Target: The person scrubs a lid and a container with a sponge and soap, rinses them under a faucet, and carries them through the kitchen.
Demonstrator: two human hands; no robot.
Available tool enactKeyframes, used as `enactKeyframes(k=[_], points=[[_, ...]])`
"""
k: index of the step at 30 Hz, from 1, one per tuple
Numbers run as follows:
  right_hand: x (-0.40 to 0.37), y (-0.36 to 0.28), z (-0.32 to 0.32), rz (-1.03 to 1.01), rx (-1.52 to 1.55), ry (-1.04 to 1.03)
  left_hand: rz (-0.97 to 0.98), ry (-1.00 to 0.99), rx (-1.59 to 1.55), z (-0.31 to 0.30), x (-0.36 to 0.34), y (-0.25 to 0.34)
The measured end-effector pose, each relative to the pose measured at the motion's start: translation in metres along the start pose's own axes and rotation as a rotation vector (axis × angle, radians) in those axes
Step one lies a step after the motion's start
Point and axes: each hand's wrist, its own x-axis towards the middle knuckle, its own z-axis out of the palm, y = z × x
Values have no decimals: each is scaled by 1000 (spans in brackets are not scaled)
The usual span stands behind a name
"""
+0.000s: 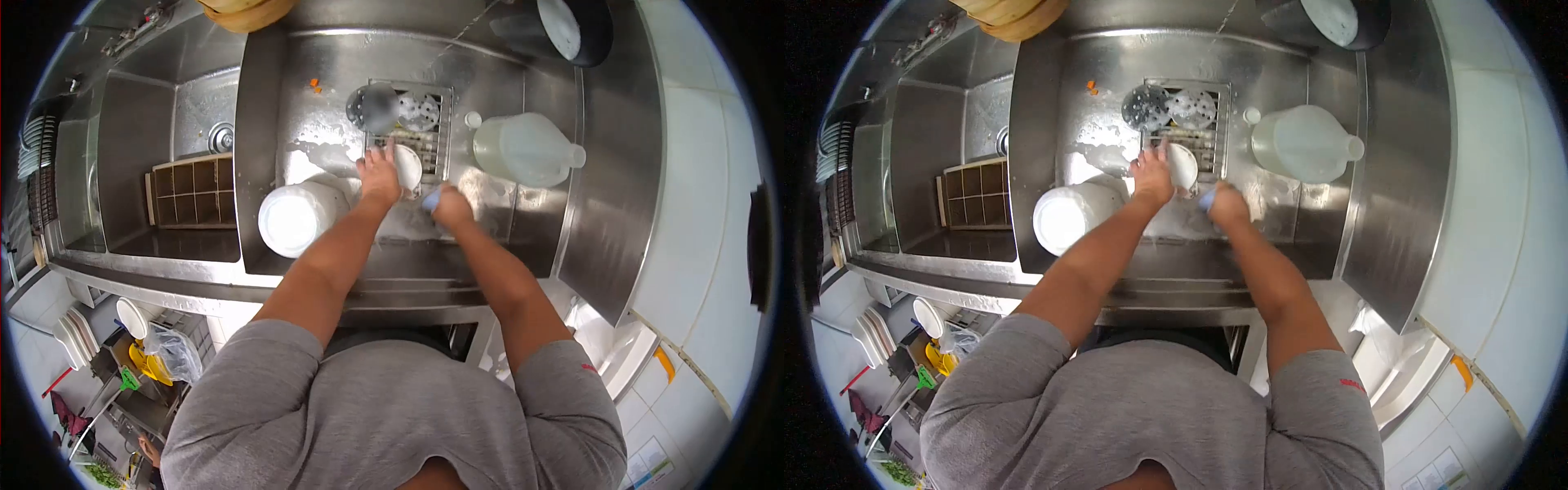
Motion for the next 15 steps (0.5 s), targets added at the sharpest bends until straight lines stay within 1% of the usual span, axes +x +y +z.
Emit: enactKeyframes(k=[1,2,3,4,5,6,7,9,10,12,13,14,15], points=[[-9,3,-19,129,152,36,13,92,-76,5,3,-4],[-19,6,-39,261,298,83,23,81,-82,13,11,-10],[-30,12,-51,316,335,137,122,138,-219,26,22,-17],[-49,17,-65,335,331,145,225,193,-355,19,21,-14],[-73,23,-79,301,392,269,213,68,-470,9,25,-8],[-99,29,-91,265,451,397,239,64,-468,-5,19,0],[-126,39,-98,289,453,418,258,121,-706,-15,12,11],[-184,58,-110,201,563,752,327,199,-1164,-27,-3,45],[-212,62,-119,237,559,779,365,172,-1161,-36,-22,70],[-272,70,-126,355,618,1013,526,-71,-1245,-48,-75,122],[-294,91,-110,263,713,1131,628,-132,-1100,-49,-108,148],[-322,94,-105,300,705,1157,726,-185,-951,-44,-140,172],[-352,92,-103,385,793,1120,824,-226,-841,-30,-168,192]])
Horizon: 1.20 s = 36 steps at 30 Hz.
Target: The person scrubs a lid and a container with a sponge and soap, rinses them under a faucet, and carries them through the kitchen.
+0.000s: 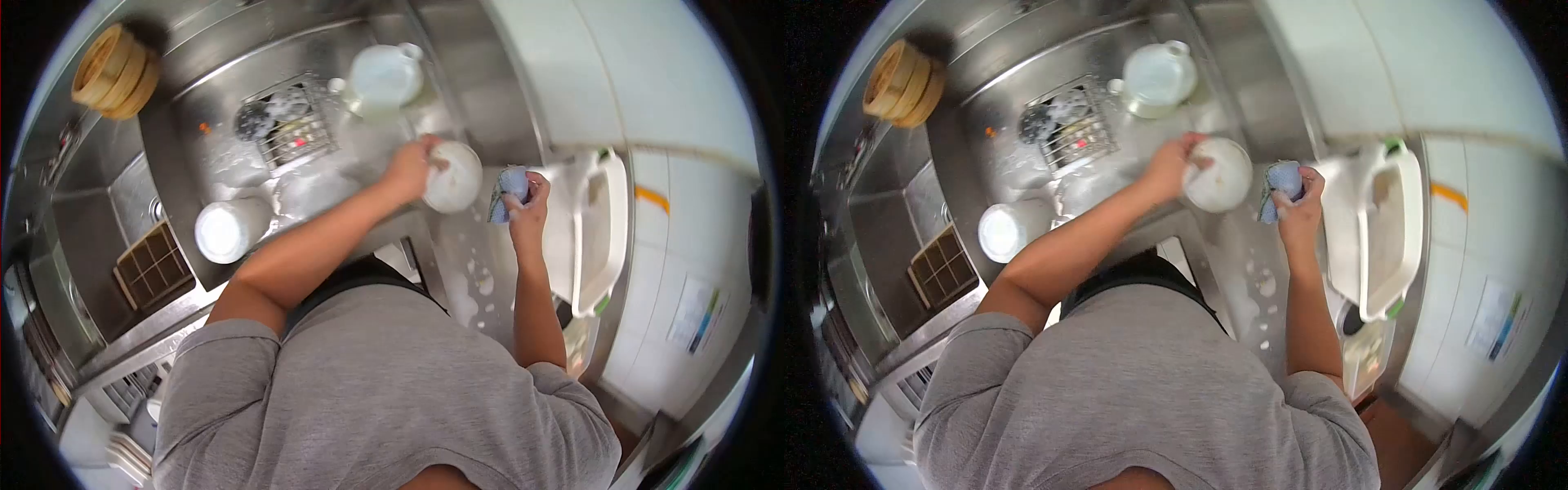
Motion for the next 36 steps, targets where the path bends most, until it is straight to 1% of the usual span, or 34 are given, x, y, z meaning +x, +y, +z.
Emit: enactKeyframes(k=[1,2,3,4,5,6,7,9,10,11,13,14,16,17,19,20,22,24,25,27,28,29,31,32,34,36], points=[[-17,1,-23,116,27,-4,49,-105,83,34,-8,9],[-37,9,-39,169,34,56,31,-162,161,67,-16,18],[-54,23,-54,177,32,92,52,-191,166,98,-16,5],[-74,43,-68,157,-75,92,71,-268,206,133,-14,-22],[-94,64,-77,141,-180,89,88,-344,249,160,-17,-35],[-117,86,-81,142,-139,146,205,-374,857,157,-34,1],[-134,103,-86,161,-137,170,221,-399,865,170,-49,0],[-158,128,-93,176,-168,131,356,-251,939,194,-74,-6],[-165,135,-95,126,-184,122,327,-281,962,204,-87,-9],[-175,140,-94,146,-173,133,331,-302,975,212,-96,-12],[-187,146,-85,116,-377,170,318,-269,981,223,-107,-15],[-190,151,-79,122,-367,172,317,-275,991,228,-107,-14],[-196,157,-70,19,-347,149,254,-450,1060,235,-107,0],[-198,160,-68,25,-337,143,244,-455,1067,237,-108,-1],[-190,151,-72,91,-310,104,293,-411,1015,237,-107,-4],[-181,159,-73,94,-304,93,280,-413,1018,238,-106,-5],[-152,182,-67,-89,-343,123,297,-379,975,240,-107,-7],[-109,185,-67,-153,-306,141,273,-377,953,241,-106,-9],[-114,184,-71,-143,-299,124,268,-357,928,241,-106,-8],[-120,184,-80,-84,-198,15,245,-331,913,243,-107,-5],[-140,190,-84,-34,-224,-20,236,-315,912,244,-106,-5],[-157,195,-85,-36,-222,-29,225,-304,910,245,-106,-5],[-186,202,-88,-150,-308,-1,231,-317,914,244,-103,-3],[-190,208,-88,-136,-309,-9,247,-332,923,245,-106,-3],[-178,208,-81,-56,-53,224,239,-341,924,248,-107,-3],[-179,198,-80,-29,1,220,222,-333,927,245,-105,-4]])
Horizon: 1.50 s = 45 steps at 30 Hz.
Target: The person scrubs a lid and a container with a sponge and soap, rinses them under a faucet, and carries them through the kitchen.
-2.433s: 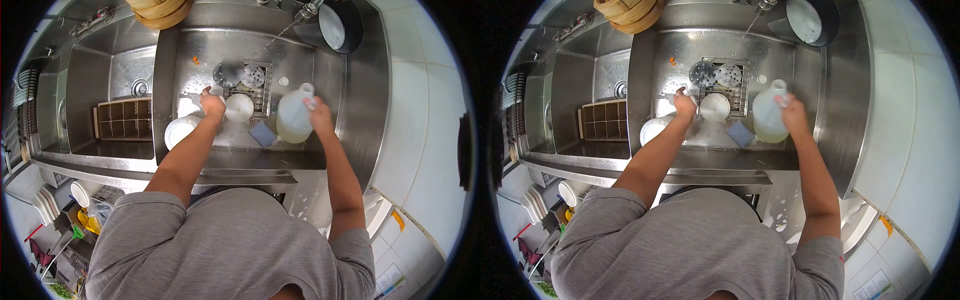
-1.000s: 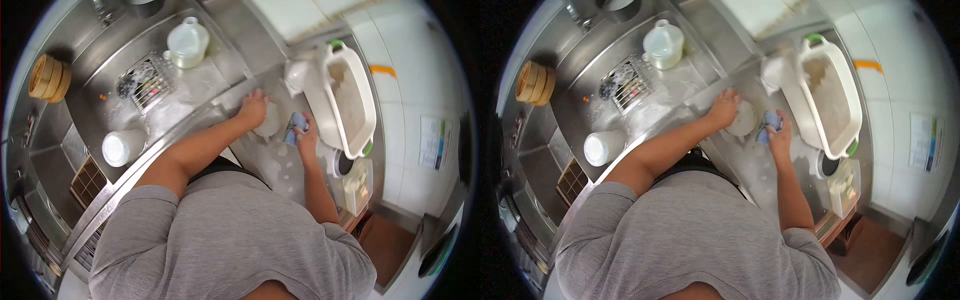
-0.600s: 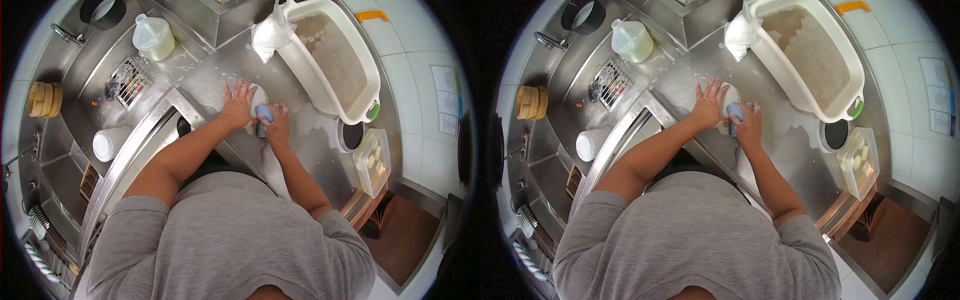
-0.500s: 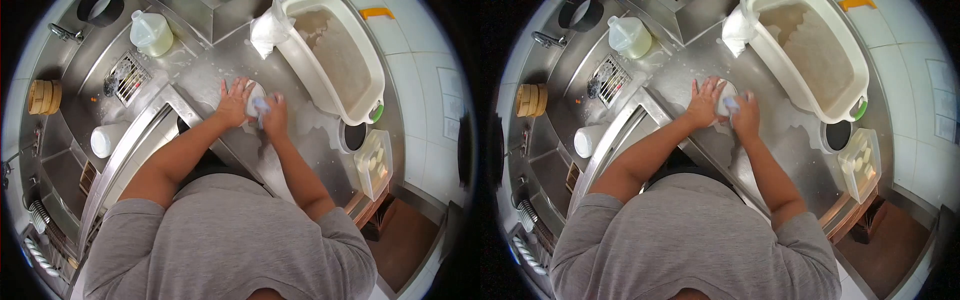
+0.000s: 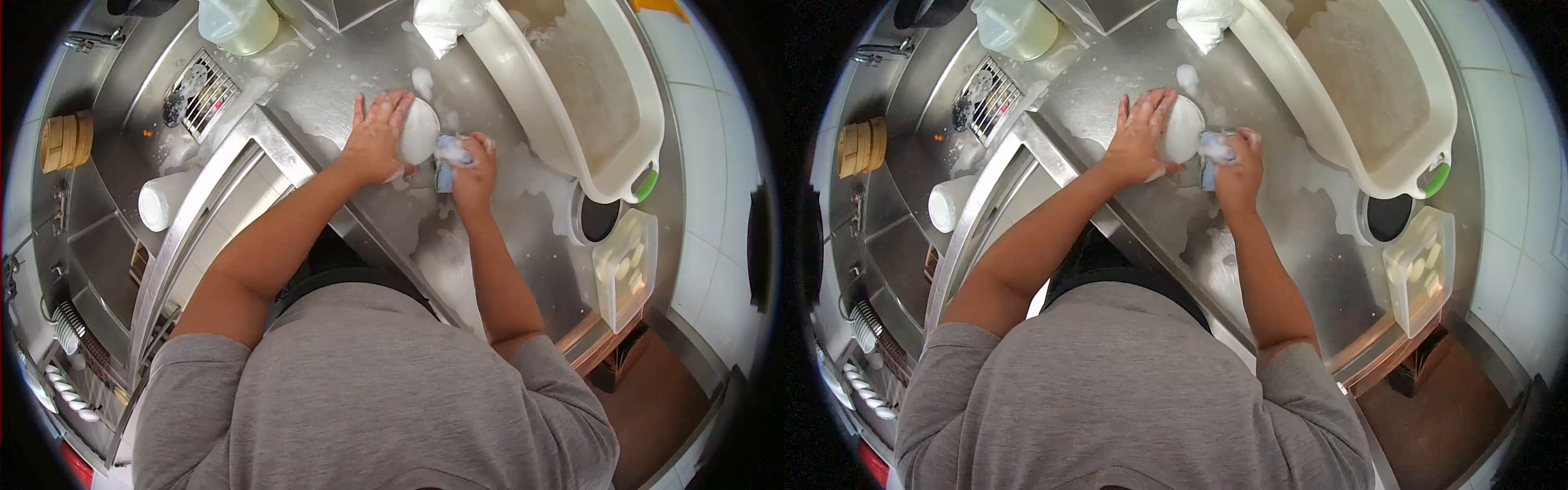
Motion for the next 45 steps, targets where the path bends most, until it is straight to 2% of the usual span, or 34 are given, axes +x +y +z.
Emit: enactKeyframes(k=[2,4,6,9,10,13,16,18,21,23,25,29,31,32,34,35,37,38,41,43,44,45], points=[[1,-10,1,50,36,-1,33,-4,22,2,-1,0],[28,-10,16,-2,-124,-90,39,-20,21,-1,3,-2],[69,-5,36,-169,-135,-44,38,-52,6,5,-1,1],[58,-6,30,-185,-264,-68,33,25,41,3,1,-2],[40,2,27,-112,-229,-100,20,23,6,4,1,-2],[-7,-5,6,-95,-137,-145,17,24,-40,4,1,-3],[25,-2,14,-125,-151,-169,51,26,-41,5,3,-8],[70,-2,33,-211,-285,-208,70,68,-13,9,2,-9],[63,-13,33,-132,-308,-174,48,56,-57,3,2,-6],[26,-10,22,-216,-282,-100,46,53,-53,2,5,-10],[7,-18,7,-232,-204,-251,62,19,-23,4,2,-9],[59,-25,30,-279,-435,-233,69,59,-59,10,1,-10],[66,-31,39,-193,-454,-242,78,106,-128,9,3,-14],[53,-35,37,-197,-452,-243,75,109,-127,9,4,-16],[13,-44,22,-202,-279,-410,78,20,-23,6,4,-15],[19,-43,26,-202,-284,-421,71,20,-33,6,3,-15],[41,-51,39,-322,-366,-218,114,77,-133,7,1,-17],[47,-48,42,-327,-366,-225,108,81,-137,8,2,-17],[48,-49,45,-247,-490,-267,80,91,-106,9,5,-21],[21,-47,27,-181,-437,-504,83,98,-118,11,4,-20],[28,-44,30,-185,-442,-507,63,63,-56,12,5,-20],[40,-43,33,-218,-552,-419,63,63,-65,11,3,-17]])
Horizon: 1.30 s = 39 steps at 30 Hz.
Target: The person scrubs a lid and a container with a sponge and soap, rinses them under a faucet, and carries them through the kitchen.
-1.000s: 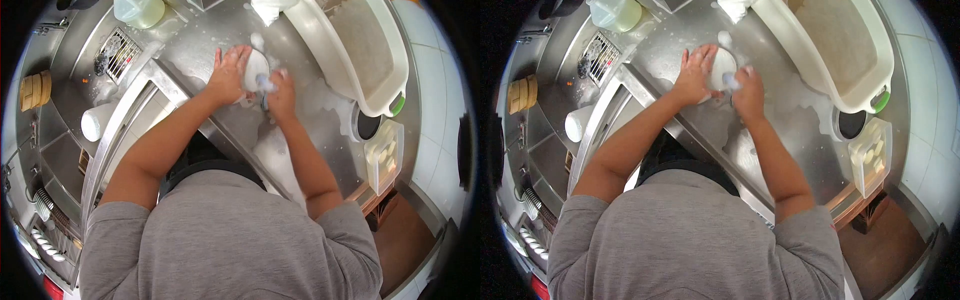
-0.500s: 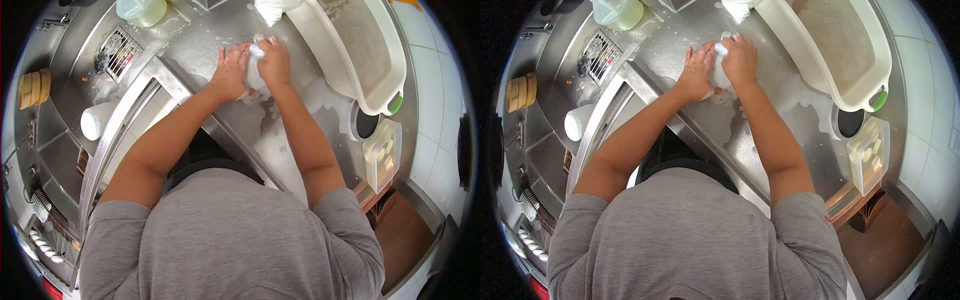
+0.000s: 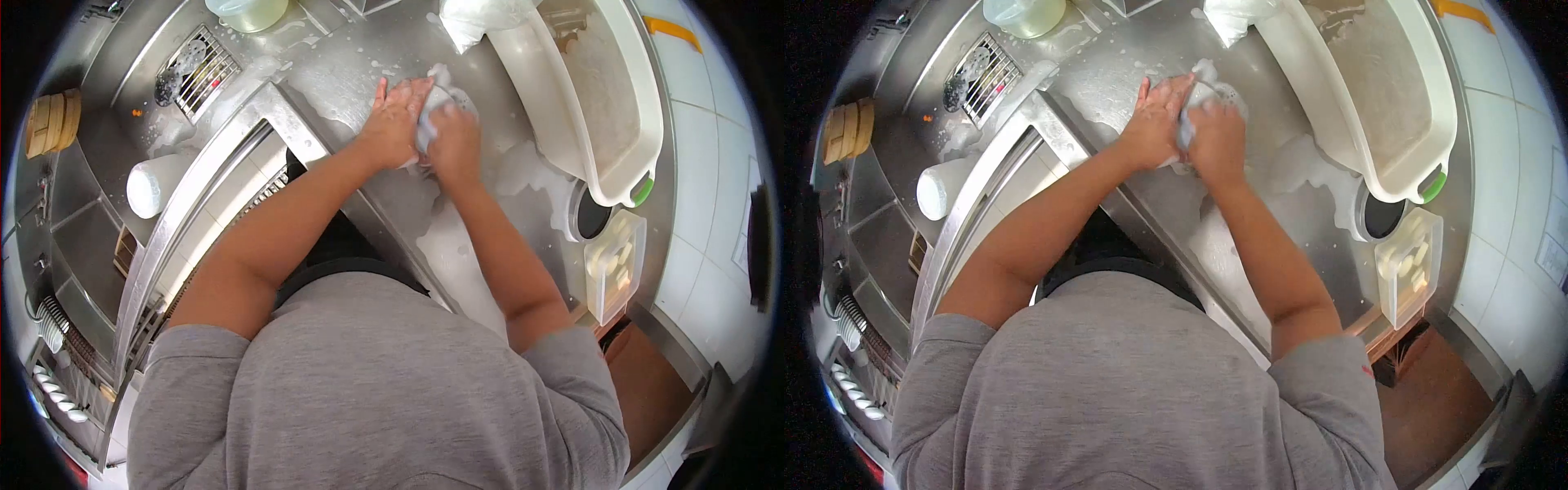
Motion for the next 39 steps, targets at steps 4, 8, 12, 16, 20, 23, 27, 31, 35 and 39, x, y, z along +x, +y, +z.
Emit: enactKeyframes(k=[4,8,12,16,20,23,27,31,35,39], points=[[34,28,-10,243,-289,151,-28,10,-87,-8,-1,4],[9,30,-22,77,-317,536,-49,-6,-110,-11,-3,4],[-18,0,12,59,201,160,1,4,-90,-6,-4,-2],[-26,-8,15,31,193,197,-28,-42,-75,-8,-4,-4],[-27,-7,22,77,178,185,-22,-16,-79,-3,-3,-5],[-25,-8,27,92,228,227,-1,38,-101,1,-4,-8],[-31,-9,29,119,203,253,-4,2,-64,0,-4,-6],[-28,-12,29,107,200,275,-6,4,-55,0,-3,-7],[-29,-7,22,76,238,182,3,21,-63,1,-5,-7],[-28,-6,27,12,194,191,-11,10,-81,-2,-4,-7]])
